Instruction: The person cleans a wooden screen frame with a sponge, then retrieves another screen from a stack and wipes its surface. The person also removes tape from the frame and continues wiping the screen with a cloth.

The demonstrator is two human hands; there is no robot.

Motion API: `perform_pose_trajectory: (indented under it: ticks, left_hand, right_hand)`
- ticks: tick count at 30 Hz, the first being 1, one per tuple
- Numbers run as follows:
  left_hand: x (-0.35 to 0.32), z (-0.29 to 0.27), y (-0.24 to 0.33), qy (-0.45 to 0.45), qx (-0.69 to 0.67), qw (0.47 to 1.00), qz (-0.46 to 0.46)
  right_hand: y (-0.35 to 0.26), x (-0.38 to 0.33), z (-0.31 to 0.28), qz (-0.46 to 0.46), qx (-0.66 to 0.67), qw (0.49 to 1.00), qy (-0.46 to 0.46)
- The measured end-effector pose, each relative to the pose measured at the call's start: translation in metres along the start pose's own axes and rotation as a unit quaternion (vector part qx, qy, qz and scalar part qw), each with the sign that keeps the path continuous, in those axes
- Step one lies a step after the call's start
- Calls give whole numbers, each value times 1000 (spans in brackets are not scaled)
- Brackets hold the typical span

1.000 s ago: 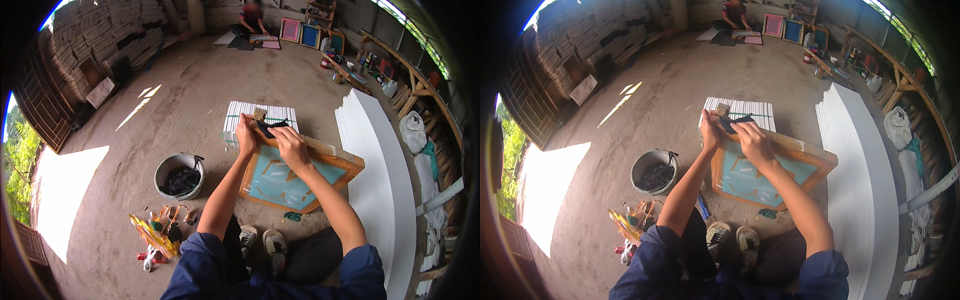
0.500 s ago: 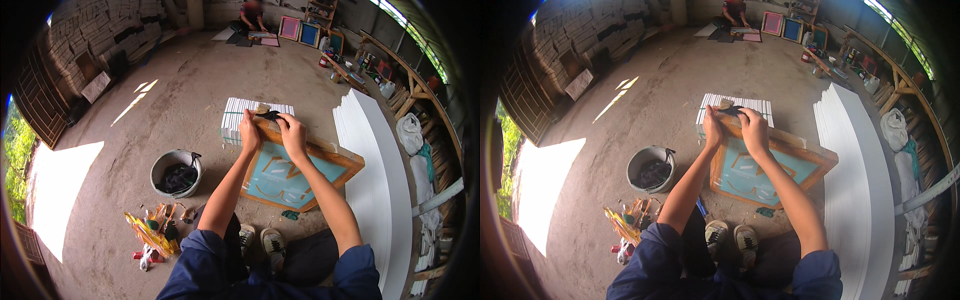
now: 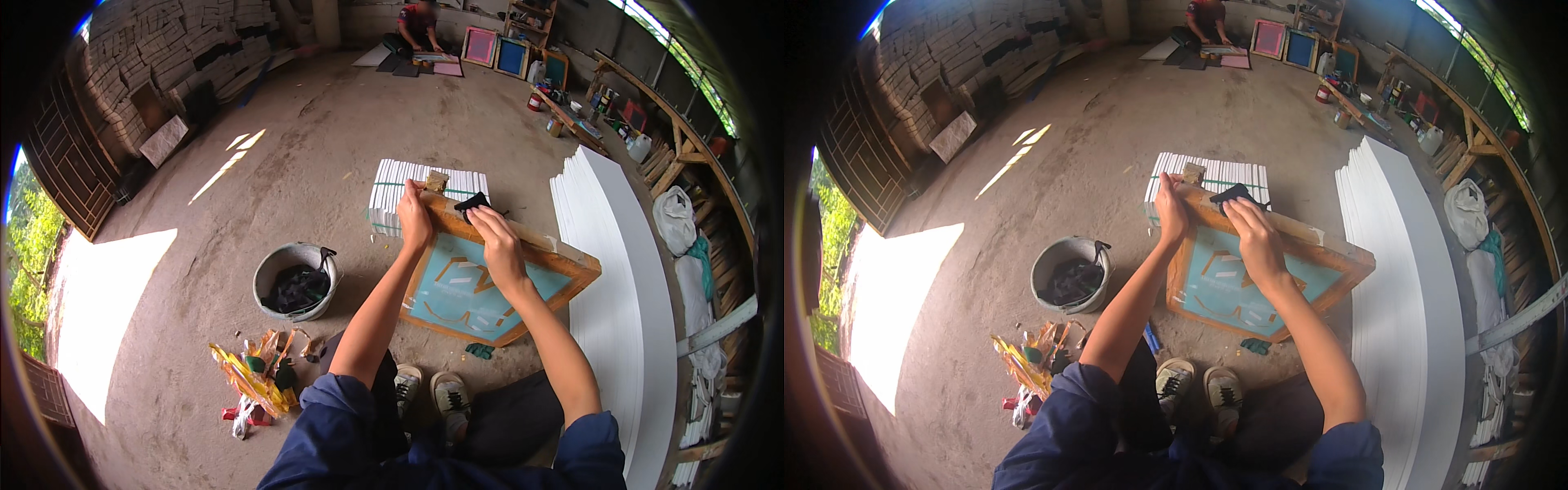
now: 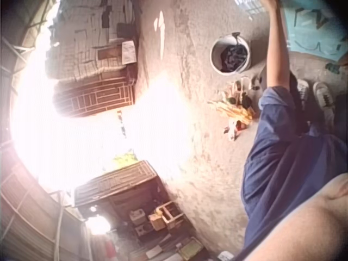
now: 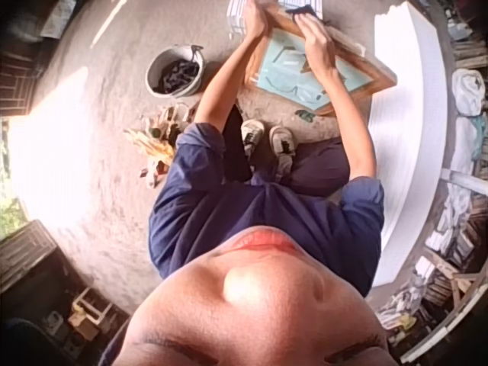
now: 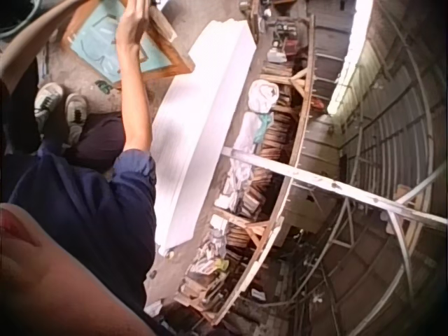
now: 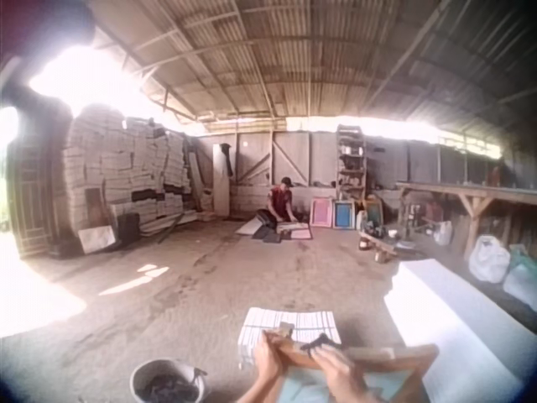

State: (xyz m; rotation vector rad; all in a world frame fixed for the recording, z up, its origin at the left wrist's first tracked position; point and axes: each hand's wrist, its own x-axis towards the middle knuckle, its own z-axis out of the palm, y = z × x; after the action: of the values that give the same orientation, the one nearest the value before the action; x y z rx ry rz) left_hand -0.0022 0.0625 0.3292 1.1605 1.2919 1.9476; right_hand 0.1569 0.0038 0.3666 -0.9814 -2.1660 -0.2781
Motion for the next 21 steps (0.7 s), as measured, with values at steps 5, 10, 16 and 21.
perform_pose_trajectory:
  ticks: [5, 10, 16, 21]
  left_hand:
    - [-4, 2, 6, -5, 7, 1000, -5]
    - [2, -3, -1, -6, 17, 1000, 7]
    - [-1, 0, 1, -26, -20, 999, 1]
    - [0, -1, -2, -14, -36, 999, -1]
  right_hand:
    - [-16, -8, 1, -9, -32, 998, 54]
    - [-26, 11, 12, -31, 38, 995, 88]
    - [-22, 40, 32, 16, 7, 997, 81]
    - [-23, 36, 27, 14, 19, 999, 35]
